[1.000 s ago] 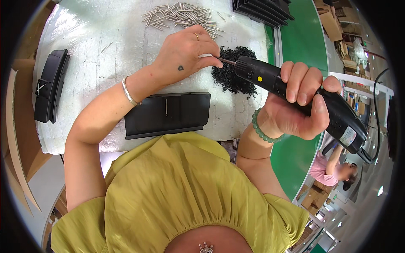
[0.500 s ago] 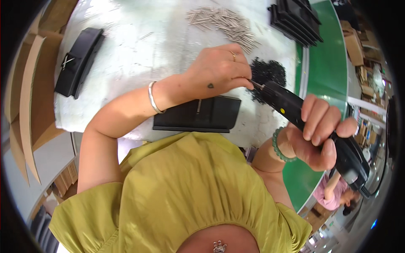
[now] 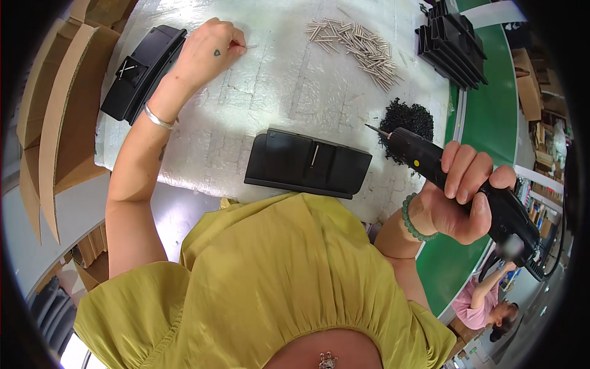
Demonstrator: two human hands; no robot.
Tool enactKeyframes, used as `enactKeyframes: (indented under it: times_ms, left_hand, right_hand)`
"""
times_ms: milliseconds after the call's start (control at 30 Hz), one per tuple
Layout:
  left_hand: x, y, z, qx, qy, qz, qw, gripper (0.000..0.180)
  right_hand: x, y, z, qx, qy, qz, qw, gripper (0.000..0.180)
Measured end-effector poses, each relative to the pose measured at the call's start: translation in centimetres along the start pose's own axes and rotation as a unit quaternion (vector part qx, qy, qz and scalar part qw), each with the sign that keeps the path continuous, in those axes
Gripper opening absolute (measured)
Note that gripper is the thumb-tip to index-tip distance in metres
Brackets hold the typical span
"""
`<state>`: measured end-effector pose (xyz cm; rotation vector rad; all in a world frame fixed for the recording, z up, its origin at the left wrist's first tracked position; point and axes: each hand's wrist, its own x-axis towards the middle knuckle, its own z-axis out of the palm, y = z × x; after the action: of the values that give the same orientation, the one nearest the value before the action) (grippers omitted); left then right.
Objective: Assembling plastic components using an electric screwdriver.
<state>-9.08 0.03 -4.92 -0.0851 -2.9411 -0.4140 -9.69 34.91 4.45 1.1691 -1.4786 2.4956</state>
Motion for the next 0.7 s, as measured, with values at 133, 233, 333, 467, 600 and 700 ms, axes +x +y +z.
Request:
enactKeyframes:
  times_ms: [133, 233, 333, 467, 600, 700]
  left_hand:
    - [-1.0, 2.9, -0.2, -0.049, 0.072, 0.073, 0.994, 0.008]
    - [-3.8, 8.2, -0.6, -0.186, 0.086, 0.09, 0.975, 0.011]
    - [-6.0, 12.2, 0.7, -0.264, 0.075, 0.118, 0.954, 0.013]
    - [-7.2, 13.8, 2.6, -0.281, 0.088, 0.103, 0.95, 0.014]
    - [-7.4, 14.0, 2.9, -0.281, 0.092, 0.084, 0.951, 0.014]
    - [-7.0, 14.2, 2.9, -0.28, 0.087, 0.091, 0.952, 0.014]
  right_hand:
    - [-0.4, -0.2, 0.2, -0.001, -0.003, 0.01, 1.0, 0.026]
    - [-1.1, -0.4, 0.8, -0.006, -0.01, 0.022, 1.0, 0.025]
    - [-1.5, -0.4, 1.9, -0.012, -0.03, 0.047, 0.998, 0.024]
    - [-2.3, 0.4, 2.8, -0.042, -0.033, 0.053, 0.997, 0.027]
    - [-2.5, 0.6, 2.4, -0.052, -0.066, 0.072, 0.994, 0.03]
    - [-2.5, 0.2, 2.3, -0.055, -0.073, 0.073, 0.993, 0.031]
